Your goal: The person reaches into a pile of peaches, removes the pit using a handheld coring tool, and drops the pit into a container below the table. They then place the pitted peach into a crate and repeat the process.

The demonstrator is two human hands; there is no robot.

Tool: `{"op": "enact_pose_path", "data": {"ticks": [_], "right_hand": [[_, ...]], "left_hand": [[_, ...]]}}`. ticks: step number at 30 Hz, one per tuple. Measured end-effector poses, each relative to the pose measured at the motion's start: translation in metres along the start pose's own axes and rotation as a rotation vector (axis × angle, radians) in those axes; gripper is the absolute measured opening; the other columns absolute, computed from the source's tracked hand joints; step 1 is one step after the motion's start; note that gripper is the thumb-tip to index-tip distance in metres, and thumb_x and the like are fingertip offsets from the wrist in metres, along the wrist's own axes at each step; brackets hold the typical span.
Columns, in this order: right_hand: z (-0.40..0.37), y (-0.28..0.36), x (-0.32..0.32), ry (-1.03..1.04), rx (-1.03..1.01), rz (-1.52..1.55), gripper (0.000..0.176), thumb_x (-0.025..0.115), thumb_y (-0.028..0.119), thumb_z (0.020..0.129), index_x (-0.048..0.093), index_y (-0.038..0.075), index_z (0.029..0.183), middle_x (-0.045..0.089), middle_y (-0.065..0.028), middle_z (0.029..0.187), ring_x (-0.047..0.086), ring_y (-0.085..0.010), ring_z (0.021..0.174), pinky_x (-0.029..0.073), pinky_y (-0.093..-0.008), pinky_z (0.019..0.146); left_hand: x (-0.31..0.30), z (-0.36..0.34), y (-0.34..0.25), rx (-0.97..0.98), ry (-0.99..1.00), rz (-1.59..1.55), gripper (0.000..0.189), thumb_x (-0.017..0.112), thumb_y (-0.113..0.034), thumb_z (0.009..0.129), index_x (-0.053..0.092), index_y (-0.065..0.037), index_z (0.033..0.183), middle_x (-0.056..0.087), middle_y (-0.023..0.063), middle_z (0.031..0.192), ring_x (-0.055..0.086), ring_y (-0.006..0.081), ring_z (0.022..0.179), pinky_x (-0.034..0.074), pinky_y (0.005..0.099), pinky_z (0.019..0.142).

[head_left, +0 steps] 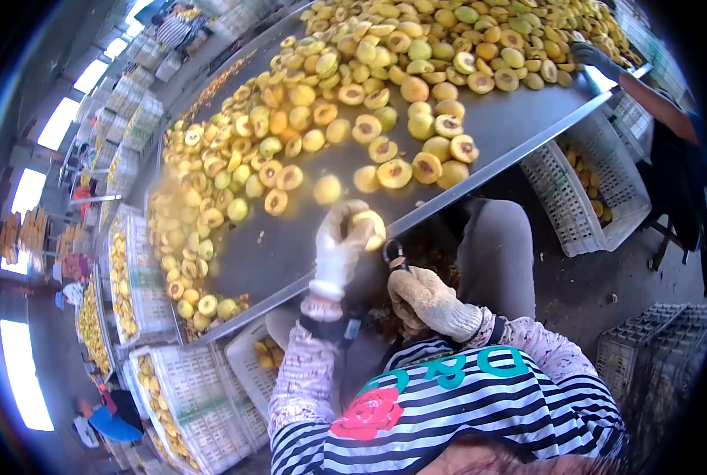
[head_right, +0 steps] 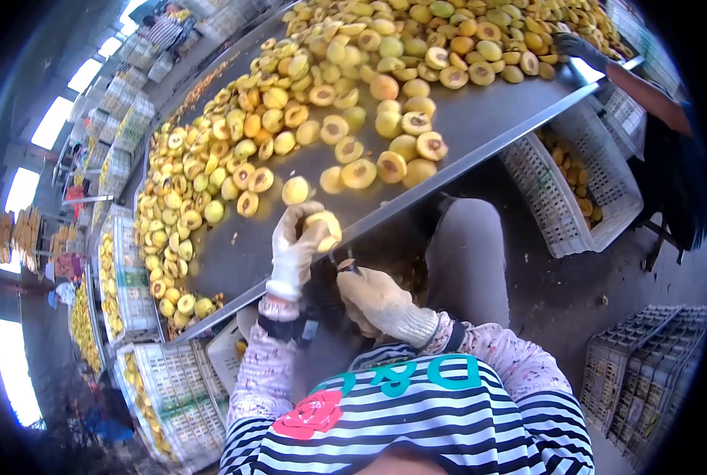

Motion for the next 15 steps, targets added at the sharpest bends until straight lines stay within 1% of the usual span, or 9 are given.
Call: {"op": "enact_pose_path", "data": {"ticks": [2,3,4,6,8,9,10,12,15], "right_hand": [[0.010,-0.007,0.017,0.070,0.023,-0.200,0.036,0.050,0.043,0.100,0.053,0.011,0.082,0.048,-0.0002,0.064,0.044,-0.0125,0.047,0.035,-0.0291,0.045],[0.025,-0.026,0.018,0.116,0.008,-0.304,0.040,0.051,0.045,0.100,0.060,0.006,0.093,0.059,-0.0053,0.076,0.056,-0.0161,0.061,0.045,-0.0305,0.058],[0.032,-0.033,0.023,0.113,0.001,-0.383,0.043,0.051,0.046,0.100,0.061,0.005,0.098,0.061,-0.0072,0.080,0.059,-0.0180,0.068,0.047,-0.0316,0.064],[0.039,-0.042,0.032,0.091,-0.024,-0.537,0.049,0.051,0.049,0.099,0.063,0.002,0.108,0.066,-0.0110,0.088,0.063,-0.0220,0.081,0.050,-0.0339,0.075],[0.043,-0.045,0.037,0.070,-0.012,-0.528,0.053,0.052,0.051,0.098,0.064,0.002,0.115,0.068,-0.0145,0.096,0.064,-0.0277,0.092,0.049,-0.0375,0.086],[0.043,-0.043,0.040,0.044,-0.025,-0.547,0.053,0.053,0.051,0.098,0.064,0.002,0.114,0.068,-0.0151,0.096,0.065,-0.0287,0.092,0.049,-0.0378,0.085],[0.043,-0.041,0.043,0.016,-0.040,-0.566,0.052,0.053,0.051,0.098,0.065,0.002,0.113,0.069,-0.0157,0.095,0.066,-0.0297,0.092,0.050,-0.0382,0.085],[0.053,-0.045,0.044,-0.001,0.003,-0.667,0.052,0.054,0.051,0.097,0.065,0.003,0.113,0.069,-0.0172,0.096,0.067,-0.0318,0.092,0.050,-0.0397,0.085],[0.065,-0.054,0.044,0.007,0.031,-0.755,0.051,0.054,0.050,0.097,0.065,0.003,0.114,0.070,-0.0193,0.098,0.067,-0.0351,0.094,0.051,-0.0422,0.086]], "left_hand": [[-0.021,-0.034,0.014,-0.066,-0.083,-0.213,0.021,0.059,-0.016,0.098,0.065,0.000,0.110,0.065,0.0065,0.090,0.064,0.0137,0.084,0.054,0.0268,0.079],[-0.019,-0.055,0.005,-0.076,-0.116,-0.205,0.035,0.049,-0.031,0.105,0.066,0.000,0.106,0.066,0.0070,0.085,0.065,0.0153,0.081,0.055,0.0264,0.079],[-0.026,-0.068,0.012,-0.188,-0.123,-0.281,0.044,0.041,-0.038,0.107,0.065,-0.001,0.104,0.067,0.0081,0.087,0.065,0.0171,0.083,0.055,0.0296,0.081],[-0.027,-0.077,0.020,-0.180,-0.324,-0.620,0.039,0.047,-0.032,0.104,0.070,-0.002,0.095,0.069,0.0085,0.091,0.064,0.0147,0.083,0.053,0.0273,0.072],[-0.035,-0.081,0.022,-0.135,-0.388,-0.675,0.040,0.046,-0.033,0.104,0.070,-0.002,0.095,0.069,0.0092,0.090,0.063,0.0148,0.084,0.052,0.0264,0.072],[-0.039,-0.082,0.021,-0.110,-0.414,-0.702,0.041,0.046,-0.033,0.104,0.070,-0.001,0.094,0.068,0.0095,0.090,0.063,0.0148,0.085,0.051,0.0260,0.073],[-0.042,-0.083,0.018,-0.133,-0.415,-0.603,0.040,0.046,-0.033,0.104,0.070,-0.001,0.095,0.068,0.0091,0.090,0.062,0.0141,0.083,0.051,0.0251,0.071],[-0.050,-0.086,0.012,-0.183,-0.410,-0.401,0.040,0.047,-0.032,0.104,0.069,0.000,0.096,0.068,0.0081,0.089,0.061,0.0126,0.078,0.050,0.0231,0.069],[-0.062,-0.084,0.022,-0.306,-0.232,-0.158,0.045,0.039,-0.035,0.108,0.066,0.001,0.108,0.068,0.0082,0.090,0.063,0.0164,0.087,0.050,0.0268,0.083]]}}
Point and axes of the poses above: each hand's wrist, its own z-axis towards the middle knuckle, its own x-axis out of the palm, y = z × x, the point moved 7 cm from there along z, towards the middle knuckle
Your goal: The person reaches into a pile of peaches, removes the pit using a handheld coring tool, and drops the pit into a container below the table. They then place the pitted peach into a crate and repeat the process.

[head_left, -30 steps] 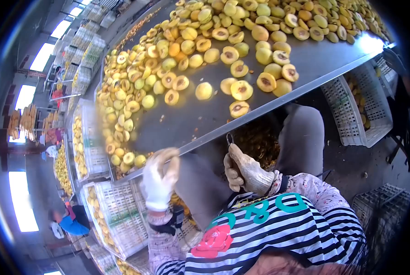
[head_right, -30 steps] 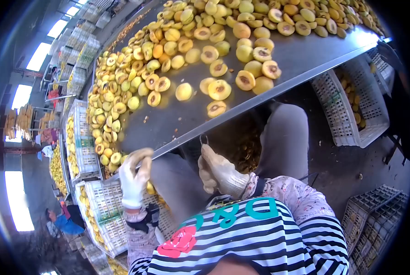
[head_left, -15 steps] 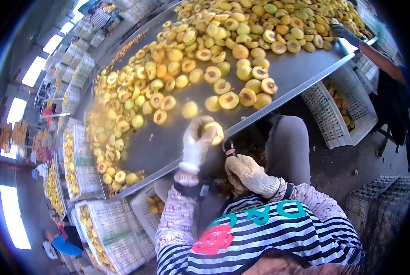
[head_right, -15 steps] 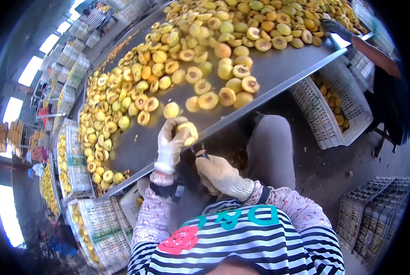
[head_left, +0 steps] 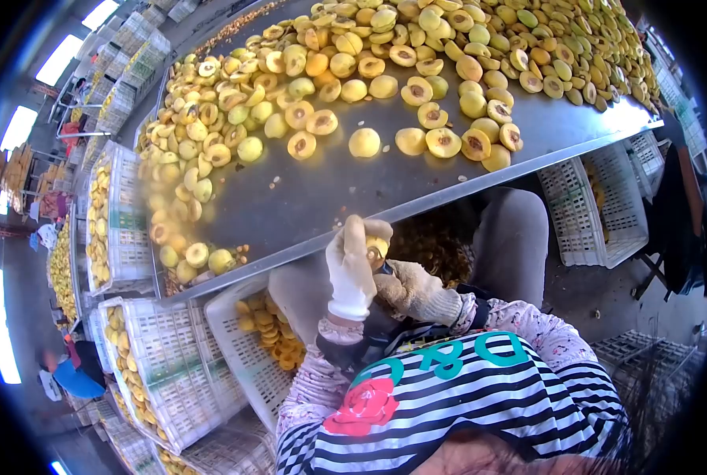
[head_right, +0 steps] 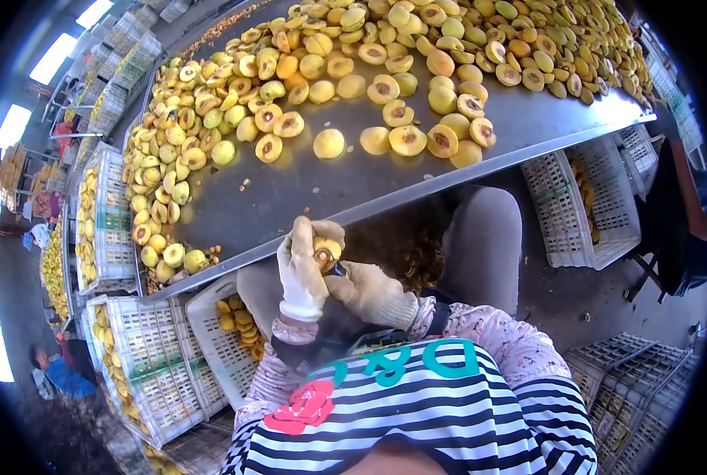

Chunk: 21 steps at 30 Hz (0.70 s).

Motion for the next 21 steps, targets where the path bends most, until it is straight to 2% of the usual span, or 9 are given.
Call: {"op": "enact_pose_path", "data": {"ticks": [1,2,6,9,11,13,15,18,21], "right_hand": [[0.002,-0.003,0.004,0.015,0.000,-0.022,0.051,0.055,0.050,0.096,0.065,0.003,0.114,0.071,-0.0200,0.098,0.067,-0.0362,0.095,0.051,-0.0431,0.087],[0.005,-0.004,0.007,0.044,-0.027,-0.035,0.050,0.052,0.050,0.099,0.064,0.003,0.109,0.069,-0.0163,0.089,0.068,-0.0309,0.081,0.053,-0.0399,0.074],[0.000,-0.004,0.028,0.481,0.030,0.594,0.046,0.044,0.050,0.104,0.057,0.007,0.094,0.054,-0.0035,0.070,0.049,-0.0151,0.051,0.041,-0.0297,0.046],[0.003,-0.005,0.023,0.280,-0.031,0.368,0.046,0.043,0.051,0.104,0.050,0.010,0.086,0.044,-0.0009,0.061,0.040,-0.0135,0.047,0.037,-0.0301,0.044],[0.005,-0.006,0.027,0.417,-0.093,0.529,0.044,0.046,0.049,0.104,0.052,0.008,0.091,0.048,-0.0011,0.064,0.043,-0.0136,0.050,0.039,-0.0290,0.045],[0.001,-0.008,0.030,0.640,0.011,0.802,0.045,0.048,0.048,0.103,0.056,0.004,0.098,0.055,-0.0030,0.070,0.050,-0.0152,0.055,0.043,-0.0286,0.049],[0.007,-0.013,0.027,0.562,0.020,0.659,0.047,0.052,0.047,0.102,0.060,0.001,0.108,0.062,-0.0048,0.082,0.058,-0.0177,0.071,0.049,-0.0293,0.065],[0.000,-0.008,0.012,0.122,0.055,0.106,0.047,0.054,0.046,0.101,0.063,0.001,0.110,0.064,-0.0056,0.087,0.059,-0.0165,0.080,0.050,-0.0312,0.077],[0.004,-0.013,0.014,0.214,-0.013,0.188,0.045,0.054,0.045,0.102,0.064,0.002,0.107,0.064,-0.0052,0.087,0.059,-0.0162,0.080,0.050,-0.0310,0.076]], "left_hand": [[-0.005,-0.001,-0.003,0.076,-0.002,0.069,0.044,0.039,-0.034,0.108,0.066,0.002,0.110,0.068,0.0081,0.090,0.063,0.0159,0.087,0.049,0.0264,0.083],[-0.007,0.000,-0.007,0.158,0.000,0.142,0.043,0.040,-0.032,0.108,0.066,0.002,0.111,0.068,0.0081,0.090,0.063,0.0153,0.087,0.049,0.0260,0.083],[-0.010,-0.003,-0.015,0.422,0.017,0.201,0.041,0.039,-0.027,0.108,0.060,0.004,0.125,0.070,0.0096,0.092,0.064,0.0155,0.088,0.050,0.0272,0.084],[-0.016,0.008,-0.006,0.247,0.178,0.148,0.039,0.038,-0.022,0.107,0.054,0.002,0.134,0.071,0.0134,0.100,0.065,0.0179,0.094,0.051,0.0297,0.087],[-0.018,0.011,-0.015,0.345,0.271,-0.238,0.037,0.038,-0.018,0.107,0.055,-0.002,0.135,0.071,0.0144,0.106,0.066,0.0192,0.096,0.052,0.0324,0.088],[-0.014,0.002,-0.013,0.270,0.097,-0.451,0.036,0.040,-0.015,0.105,0.055,-0.003,0.136,0.070,0.0149,0.109,0.066,0.0203,0.097,0.053,0.0344,0.089],[-0.013,0.002,0.014,0.248,0.061,-0.515,0.036,0.042,-0.015,0.105,0.054,-0.003,0.136,0.070,0.0148,0.108,0.066,0.0199,0.097,0.054,0.0344,0.090],[-0.015,0.007,0.019,0.115,0.195,-0.235,0.038,0.045,-0.019,0.105,0.054,-0.001,0.137,0.070,0.0141,0.106,0.066,0.0188,0.098,0.054,0.0320,0.089],[-0.011,0.008,-0.001,0.116,0.207,-0.223,0.038,0.046,-0.018,0.104,0.053,0.000,0.136,0.072,0.0121,0.101,0.068,0.0191,0.093,0.054,0.0308,0.086]]}}
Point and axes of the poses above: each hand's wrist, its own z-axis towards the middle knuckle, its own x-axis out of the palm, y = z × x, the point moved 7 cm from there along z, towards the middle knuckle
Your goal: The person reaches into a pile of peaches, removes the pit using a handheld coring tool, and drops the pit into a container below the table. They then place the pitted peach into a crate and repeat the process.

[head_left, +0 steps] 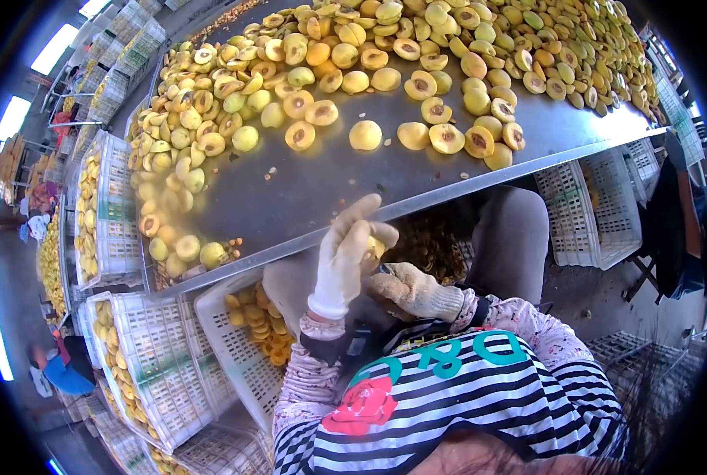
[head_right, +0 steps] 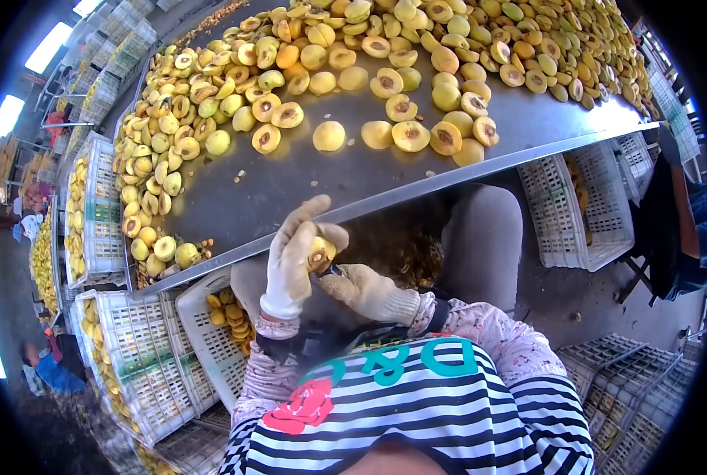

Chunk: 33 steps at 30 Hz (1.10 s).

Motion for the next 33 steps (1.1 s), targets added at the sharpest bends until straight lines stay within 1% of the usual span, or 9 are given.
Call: {"op": "enact_pose_path", "data": {"ticks": [2,5,8,12,17,22,26,30,33], "right_hand": [[-0.007,0.010,0.010,0.242,-0.020,0.343,0.044,0.051,0.046,0.103,0.064,0.004,0.101,0.061,-0.0029,0.081,0.056,-0.0157,0.074,0.047,-0.0294,0.068],[-0.020,0.006,0.020,0.577,0.034,0.772,0.043,0.050,0.047,0.103,0.062,0.007,0.094,0.056,-0.0001,0.070,0.050,-0.0122,0.061,0.041,-0.0266,0.055],[-0.021,0.022,0.005,0.078,-0.116,0.189,0.042,0.052,0.047,0.103,0.061,0.008,0.092,0.054,0.0006,0.064,0.047,-0.0111,0.054,0.039,-0.0262,0.050],[-0.019,0.015,0.005,0.040,-0.112,0.162,0.040,0.052,0.046,0.103,0.057,0.010,0.087,0.051,0.0014,0.061,0.045,-0.0102,0.049,0.037,-0.0265,0.046],[-0.033,0.014,0.034,0.568,0.018,0.764,0.048,0.047,0.059,0.101,0.048,0.015,0.082,0.042,0.0040,0.057,0.037,-0.0072,0.043,0.033,-0.0259,0.040],[-0.029,0.014,0.050,1.193,0.122,1.507,0.054,0.050,0.068,0.093,0.050,0.014,0.083,0.042,0.0044,0.054,0.037,-0.0078,0.040,0.035,-0.0259,0.039],[-0.034,0.020,0.065,1.225,0.077,1.118,0.056,0.053,0.069,0.091,0.050,0.014,0.079,0.044,0.0039,0.054,0.040,-0.0080,0.039,0.035,-0.0235,0.036],[-0.033,0.017,0.045,0.899,0.069,1.137,0.049,0.059,0.056,0.096,0.046,0.015,0.072,0.042,0.0048,0.052,0.038,-0.0059,0.041,0.031,-0.0220,0.036],[-0.017,0.008,0.023,0.598,-0.034,1.067,0.045,0.047,0.049,0.103,0.046,0.012,0.078,0.040,0.0011,0.057,0.036,-0.0112,0.041,0.036,-0.0269,0.041]], "left_hand": [[0.014,-0.009,-0.011,0.221,-0.176,-0.192,0.037,0.046,-0.017,0.104,0.054,0.000,0.136,0.073,0.0112,0.097,0.068,0.0196,0.090,0.055,0.0307,0.085],[0.003,-0.009,0.011,0.095,-0.243,-0.219,0.033,0.046,-0.014,0.104,0.057,-0.001,0.132,0.072,0.0116,0.086,0.069,0.0211,0.080,0.056,0.0302,0.075],[0.009,-0.006,0.011,-0.012,-0.177,-0.186,0.031,0.046,-0.011,0.103,0.061,-0.001,0.128,0.071,0.0108,0.079,0.068,0.0195,0.073,0.056,0.0294,0.070],[0.018,-0.002,0.003,-0.020,-0.013,-0.125,0.032,0.045,-0.009,0.102,0.062,0.000,0.128,0.070,0.0092,0.076,0.068,0.0205,0.073,0.056,0.0307,0.071],[0.022,0.000,0.010,-0.025,0.183,-0.358,0.032,0.044,-0.012,0.105,0.060,-0.003,0.130,0.066,0.0055,0.073,0.066,0.0220,0.073,0.056,0.0344,0.073],[0.013,0.002,0.032,-0.135,-0.096,-0.676,0.036,0.043,-0.020,0.106,0.048,-0.003,0.138,0.058,0.0035,0.076,0.062,0.0222,0.080,0.054,0.0369,0.079],[0.003,0.002,0.043,-0.343,-0.217,-0.675,0.037,0.047,-0.019,0.105,0.047,-0.002,0.138,0.059,0.0029,0.081,0.062,0.0217,0.081,0.054,0.0373,0.079],[-0.019,-0.024,-0.016,-0.037,-0.404,-0.234,0.032,0.046,-0.017,0.104,0.053,0.002,0.129,0.064,0.0090,0.076,0.065,0.0271,0.071,0.054,0.0367,0.070],[-0.038,-0.034,-0.038,0.085,-0.477,-0.190,0.033,0.044,-0.019,0.104,0.055,0.002,0.128,0.069,0.0117,0.081,0.066,0.0239,0.074,0.054,0.0329,0.068]]}}
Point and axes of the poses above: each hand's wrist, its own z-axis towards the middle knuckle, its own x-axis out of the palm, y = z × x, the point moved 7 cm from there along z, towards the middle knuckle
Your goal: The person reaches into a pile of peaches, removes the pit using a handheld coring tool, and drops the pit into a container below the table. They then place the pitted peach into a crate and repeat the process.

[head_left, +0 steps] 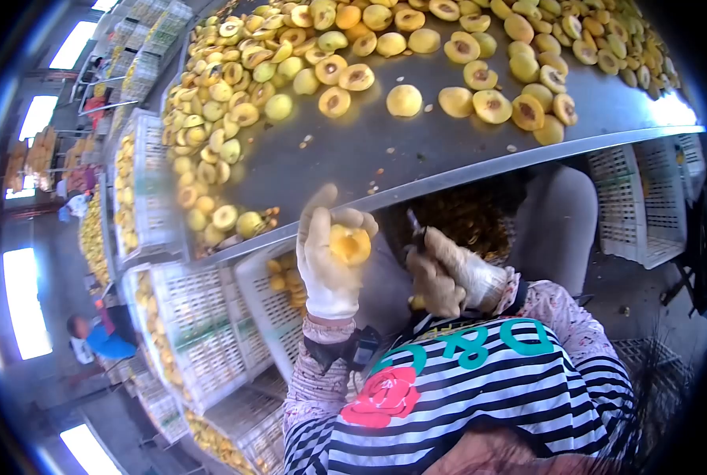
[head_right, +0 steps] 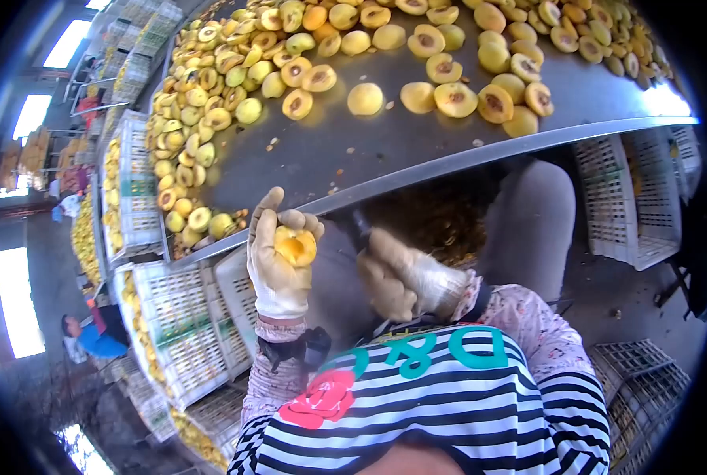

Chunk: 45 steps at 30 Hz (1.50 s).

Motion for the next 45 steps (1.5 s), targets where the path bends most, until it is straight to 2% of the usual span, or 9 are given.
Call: {"op": "enact_pose_path", "data": {"ticks": [6,7,11,17,21,30,37,40,45], "right_hand": [[-0.027,0.033,-0.001,-0.352,-0.140,-0.193,0.055,0.038,0.064,0.101,0.045,0.013,0.082,0.035,0.0009,0.058,0.030,-0.0116,0.041,0.037,-0.0294,0.040],[-0.033,0.036,-0.002,-0.358,-0.156,-0.185,0.055,0.038,0.064,0.101,0.046,0.013,0.082,0.036,0.0008,0.058,0.031,-0.0116,0.041,0.037,-0.0294,0.040],[-0.045,0.047,0.005,-0.382,-0.209,-0.203,0.052,0.037,0.058,0.104,0.047,0.011,0.085,0.038,-0.0001,0.058,0.033,-0.0110,0.042,0.035,-0.0282,0.042],[-0.056,0.056,0.009,-0.374,-0.218,-0.448,0.023,0.052,0.031,0.101,0.045,0.010,0.099,0.043,-0.0011,0.066,0.039,-0.0105,0.049,0.032,-0.0264,0.044],[-0.056,0.063,-0.001,-0.442,-0.249,-0.517,0.025,0.053,0.029,0.100,0.047,0.008,0.113,0.046,-0.0007,0.069,0.040,-0.0096,0.050,0.033,-0.0259,0.044],[-0.043,0.060,0.002,-0.502,-0.220,-0.695,0.032,0.051,0.039,0.098,0.056,0.007,0.097,0.053,-0.0009,0.069,0.049,-0.0111,0.056,0.040,-0.0275,0.050],[-0.013,0.034,0.000,-0.670,-0.100,-1.050,0.049,0.050,0.046,0.102,0.063,0.001,0.117,0.066,-0.0124,0.095,0.062,-0.0229,0.089,0.049,-0.0355,0.083],[-0.009,0.032,0.006,-0.692,-0.005,-1.170,0.053,0.050,0.050,0.101,0.063,0.001,0.117,0.066,-0.0120,0.094,0.062,-0.0232,0.089,0.049,-0.0355,0.084],[0.006,0.021,-0.008,-0.587,-0.043,-0.816,0.044,0.050,0.051,0.102,0.059,0.007,0.097,0.058,-0.0028,0.072,0.051,-0.0123,0.057,0.042,-0.0273,0.052]], "left_hand": [[-0.019,0.005,-0.063,0.295,0.441,1.652,0.025,0.066,-0.020,0.091,0.074,-0.004,0.109,0.075,0.0122,0.091,0.071,0.0188,0.081,0.055,0.0310,0.075],[-0.032,0.006,-0.065,-0.041,0.547,1.942,0.026,0.070,-0.020,0.086,0.075,-0.003,0.106,0.075,0.0144,0.094,0.073,0.0198,0.087,0.055,0.0318,0.081],[0.054,0.022,-0.095,0.216,0.291,1.401,0.027,0.067,-0.016,0.091,0.072,0.000,0.112,0.075,0.0130,0.101,0.070,0.0173,0.092,0.053,0.0296,0.086],[0.126,0.148,0.032,0.760,0.685,1.615,0.045,0.059,-0.022,0.094,0.057,-0.014,0.138,0.057,0.0184,0.139,0.054,0.0328,0.128,0.042,0.0386,0.109],[0.161,0.147,0.067,0.483,0.651,1.868,0.054,0.073,-0.020,0.082,0.055,-0.010,0.132,0.057,0.0157,0.135,0.056,0.0313,0.124,0.045,0.0397,0.106],[0.093,0.017,0.062,-0.358,0.718,0.019,0.065,0.071,-0.020,0.080,0.048,-0.005,0.139,0.054,0.0257,0.137,0.066,0.0335,0.105,0.056,0.0429,0.093],[0.049,-0.006,0.064,0.025,0.301,0.384,0.041,0.040,-0.036,0.106,0.061,-0.002,0.108,0.068,0.0171,0.103,0.065,0.0207,0.084,0.055,0.0323,0.072],[0.037,0.003,0.066,-0.244,0.312,0.239,0.042,0.041,-0.036,0.105,0.061,0.001,0.108,0.069,0.0169,0.102,0.066,0.0214,0.085,0.055,0.0316,0.076],[0.030,0.001,0.055,-0.020,0.396,-0.078,0.034,0.044,-0.022,0.103,0.058,0.002,0.123,0.061,0.0202,0.127,0.060,0.0303,0.116,0.047,0.0448,0.107]]}}
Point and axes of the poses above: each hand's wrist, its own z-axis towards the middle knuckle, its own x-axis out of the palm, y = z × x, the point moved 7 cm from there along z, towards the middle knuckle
